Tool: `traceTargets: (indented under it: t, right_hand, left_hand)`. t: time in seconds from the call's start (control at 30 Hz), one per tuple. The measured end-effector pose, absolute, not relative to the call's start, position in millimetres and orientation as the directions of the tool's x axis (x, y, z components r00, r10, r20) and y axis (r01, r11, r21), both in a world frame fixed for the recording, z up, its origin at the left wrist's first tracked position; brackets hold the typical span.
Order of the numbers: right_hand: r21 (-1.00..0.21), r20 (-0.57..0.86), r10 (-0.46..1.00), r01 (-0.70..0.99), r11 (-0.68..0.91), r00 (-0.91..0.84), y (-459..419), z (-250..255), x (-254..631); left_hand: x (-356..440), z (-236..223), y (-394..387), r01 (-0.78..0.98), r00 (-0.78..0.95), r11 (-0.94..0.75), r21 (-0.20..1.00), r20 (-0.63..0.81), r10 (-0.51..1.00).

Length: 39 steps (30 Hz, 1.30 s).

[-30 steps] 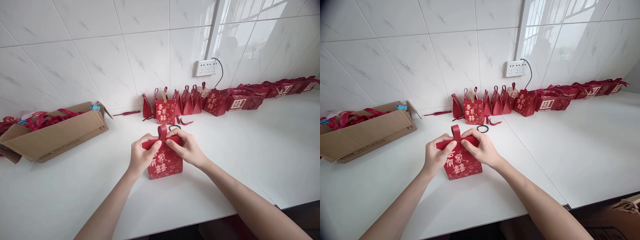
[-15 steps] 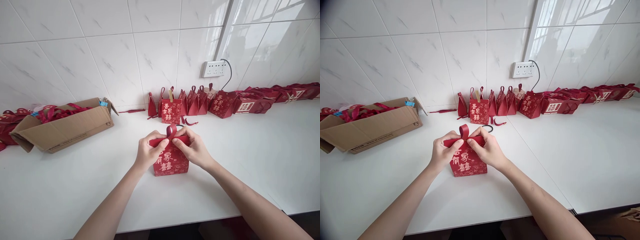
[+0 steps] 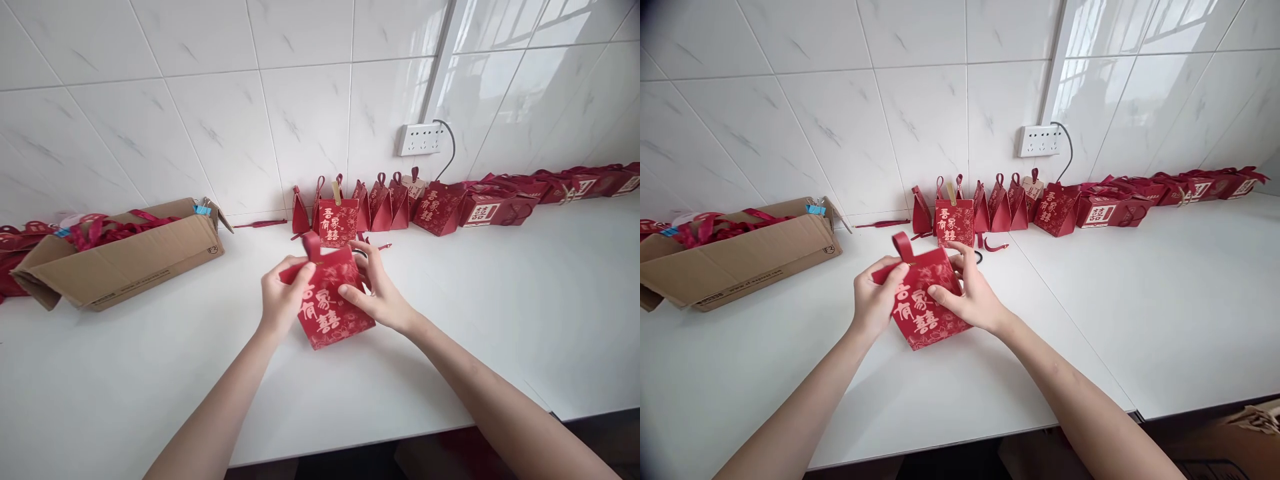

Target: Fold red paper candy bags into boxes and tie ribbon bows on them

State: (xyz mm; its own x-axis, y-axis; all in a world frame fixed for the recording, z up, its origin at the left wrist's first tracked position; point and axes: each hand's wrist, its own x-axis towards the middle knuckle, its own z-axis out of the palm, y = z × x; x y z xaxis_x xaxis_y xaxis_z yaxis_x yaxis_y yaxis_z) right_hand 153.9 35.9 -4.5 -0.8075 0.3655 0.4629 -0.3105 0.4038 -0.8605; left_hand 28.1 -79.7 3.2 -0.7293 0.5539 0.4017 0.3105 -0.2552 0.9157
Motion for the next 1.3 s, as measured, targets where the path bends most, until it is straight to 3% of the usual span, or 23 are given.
traceTargets:
  t: [0.13, 0.3, 0.37, 0.47, 0.53, 0.63, 0.8, 1.3]
  right_hand:
    - [-0.868, 0.381, 0.326, -0.214, 0.448, -0.865, 42, -8, 153]
    - [-0.902, 0.331, 0.289, -0.211, 0.377, -0.898, 43, -7, 154]
    - [-0.961, 0.243, 0.369, -0.17, 0.22, -0.897, 44, -5, 153]
    - [-0.962, -0.008, 0.472, -0.122, -0.246, -0.882, 46, -2, 149]
    - [-0.833, -0.181, 0.376, -0.062, -0.55, -0.909, 47, 0, 147]
    - [-0.65, -0.259, 0.165, 0.046, -0.758, -0.952, 47, 4, 148]
    - [-0.58, -0.268, 0.18, 0.01, -0.815, -0.946, 45, 7, 150]
    - [-0.708, -0.108, 0.152, -0.031, -0.706, -0.982, 44, 1, 149]
  left_hand:
    - [14, 3, -76, -0.063, -0.875, -0.368, 0.928, 0.127, 0.468]
    - [8, 2, -76, -0.212, -0.844, -0.365, 0.906, 0.018, 0.536]
    - [7, 2, -76, -0.3, -0.801, -0.345, 0.889, -0.038, 0.598]
    - [7, 4, -77, -0.402, -0.718, -0.366, 0.839, -0.041, 0.695]
    - [9, 3, -77, -0.387, -0.657, -0.377, 0.842, 0.035, 0.753]
    - [16, 1, -75, -0.254, -0.484, -0.351, 0.901, 0.196, 0.853]
    - [25, -4, -75, -0.037, -0.322, -0.334, 0.942, 0.305, 0.896]
    - [35, -6, -75, 0.123, -0.445, -0.379, 0.917, 0.392, 0.805]
